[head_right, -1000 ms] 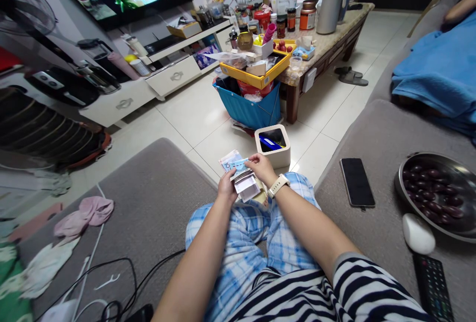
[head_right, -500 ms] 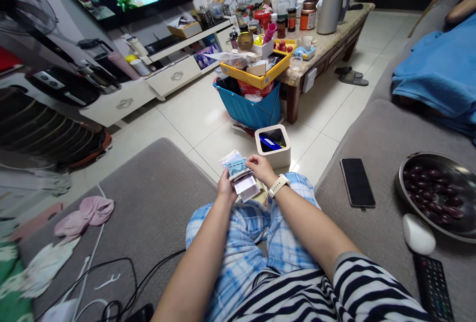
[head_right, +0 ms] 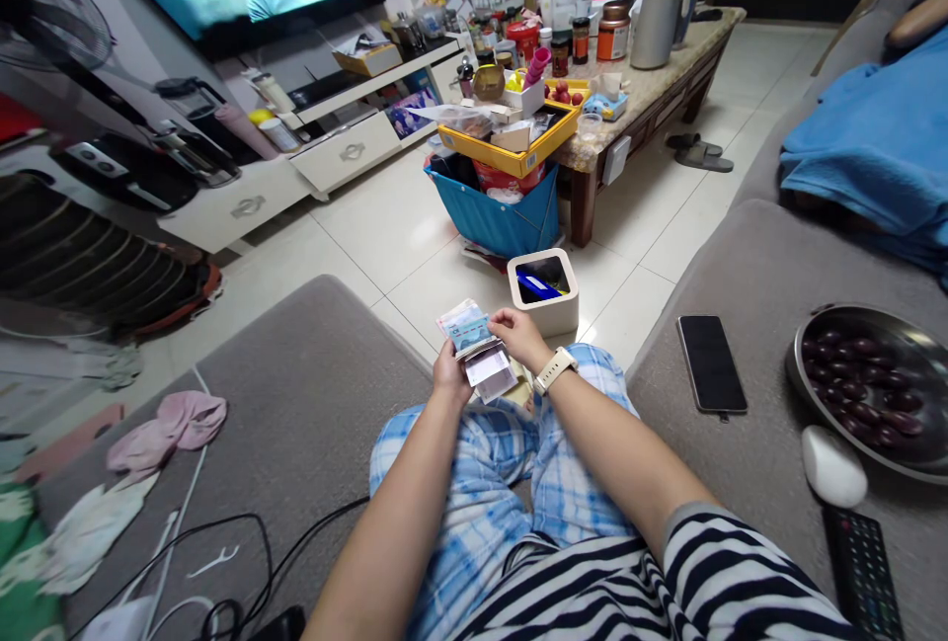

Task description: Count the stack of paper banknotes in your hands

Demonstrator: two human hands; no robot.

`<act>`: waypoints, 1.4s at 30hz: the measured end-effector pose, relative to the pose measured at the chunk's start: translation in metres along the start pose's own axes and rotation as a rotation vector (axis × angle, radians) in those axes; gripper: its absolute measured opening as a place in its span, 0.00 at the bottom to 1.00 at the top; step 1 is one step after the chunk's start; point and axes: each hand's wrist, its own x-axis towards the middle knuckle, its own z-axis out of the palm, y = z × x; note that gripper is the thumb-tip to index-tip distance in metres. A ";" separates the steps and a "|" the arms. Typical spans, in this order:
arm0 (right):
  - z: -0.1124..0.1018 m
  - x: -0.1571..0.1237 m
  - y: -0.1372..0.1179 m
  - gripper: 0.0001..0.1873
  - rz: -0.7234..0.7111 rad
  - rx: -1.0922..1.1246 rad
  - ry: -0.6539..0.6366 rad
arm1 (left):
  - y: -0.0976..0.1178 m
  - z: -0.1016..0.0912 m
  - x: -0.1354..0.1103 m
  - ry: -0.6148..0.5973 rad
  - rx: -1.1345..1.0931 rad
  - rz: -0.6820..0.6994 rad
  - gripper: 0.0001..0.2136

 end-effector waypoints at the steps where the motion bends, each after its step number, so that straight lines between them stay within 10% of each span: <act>1: 0.000 0.000 0.000 0.12 0.001 -0.006 0.001 | 0.000 0.000 0.000 0.000 -0.004 0.000 0.10; 30: -0.005 0.002 0.009 0.19 0.004 -0.158 0.140 | -0.005 -0.010 0.011 -0.071 0.044 0.010 0.09; 42: -0.005 0.002 0.007 0.12 -0.042 -0.146 0.015 | -0.003 -0.003 0.006 -0.070 -0.039 0.023 0.11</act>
